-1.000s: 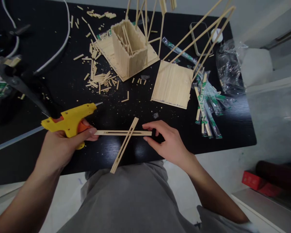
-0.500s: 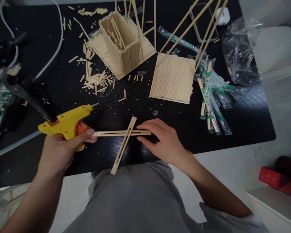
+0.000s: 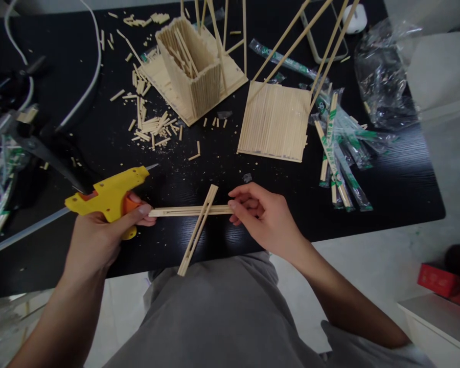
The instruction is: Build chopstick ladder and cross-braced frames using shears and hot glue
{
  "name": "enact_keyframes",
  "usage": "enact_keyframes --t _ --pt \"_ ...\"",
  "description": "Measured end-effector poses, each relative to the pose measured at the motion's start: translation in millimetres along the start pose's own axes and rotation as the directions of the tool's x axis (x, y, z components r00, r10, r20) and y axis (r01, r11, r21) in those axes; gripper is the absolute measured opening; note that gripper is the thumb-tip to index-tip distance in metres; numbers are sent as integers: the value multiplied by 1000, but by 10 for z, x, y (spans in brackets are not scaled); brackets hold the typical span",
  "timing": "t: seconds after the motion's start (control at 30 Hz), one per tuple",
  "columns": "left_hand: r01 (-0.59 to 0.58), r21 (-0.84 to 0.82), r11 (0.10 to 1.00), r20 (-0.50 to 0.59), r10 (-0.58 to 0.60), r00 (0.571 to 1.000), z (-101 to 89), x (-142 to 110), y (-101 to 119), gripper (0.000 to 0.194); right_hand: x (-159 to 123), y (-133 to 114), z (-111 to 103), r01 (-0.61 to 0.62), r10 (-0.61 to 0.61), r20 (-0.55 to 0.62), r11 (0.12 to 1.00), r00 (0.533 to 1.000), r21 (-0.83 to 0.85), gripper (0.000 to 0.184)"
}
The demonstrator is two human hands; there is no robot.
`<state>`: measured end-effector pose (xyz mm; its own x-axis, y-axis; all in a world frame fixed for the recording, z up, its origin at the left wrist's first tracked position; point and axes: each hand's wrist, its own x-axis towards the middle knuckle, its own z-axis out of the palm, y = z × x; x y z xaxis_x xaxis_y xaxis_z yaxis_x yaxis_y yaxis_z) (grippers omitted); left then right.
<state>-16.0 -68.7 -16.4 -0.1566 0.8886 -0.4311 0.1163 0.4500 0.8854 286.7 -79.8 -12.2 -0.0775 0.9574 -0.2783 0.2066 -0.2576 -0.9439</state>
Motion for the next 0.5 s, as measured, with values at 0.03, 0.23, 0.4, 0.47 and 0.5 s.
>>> enact_keyframes --t 0.03,0.23,0.4,0.47,0.5 --pt "0 4 1000 1 0 1000 -3 2 1 26 3 1 -5 -1 1 2 1000 1000 -18 16" --pt "29 6 1000 31 -29 999 -28 31 8 28 17 -12 -38 -29 30 30 999 999 -38 13" --pt "-12 64 998 64 8 998 -126 -6 55 26 26 -12 -32 -33 34 47 999 998 -23 10" --pt "-85 141 986 84 74 994 -223 -34 117 30 29 -1 -29 -32 32 57 999 998 2 12" --pt "-140 204 969 102 121 987 -279 -47 160 30 30 6 -28 -31 30 59 999 998 19 13"
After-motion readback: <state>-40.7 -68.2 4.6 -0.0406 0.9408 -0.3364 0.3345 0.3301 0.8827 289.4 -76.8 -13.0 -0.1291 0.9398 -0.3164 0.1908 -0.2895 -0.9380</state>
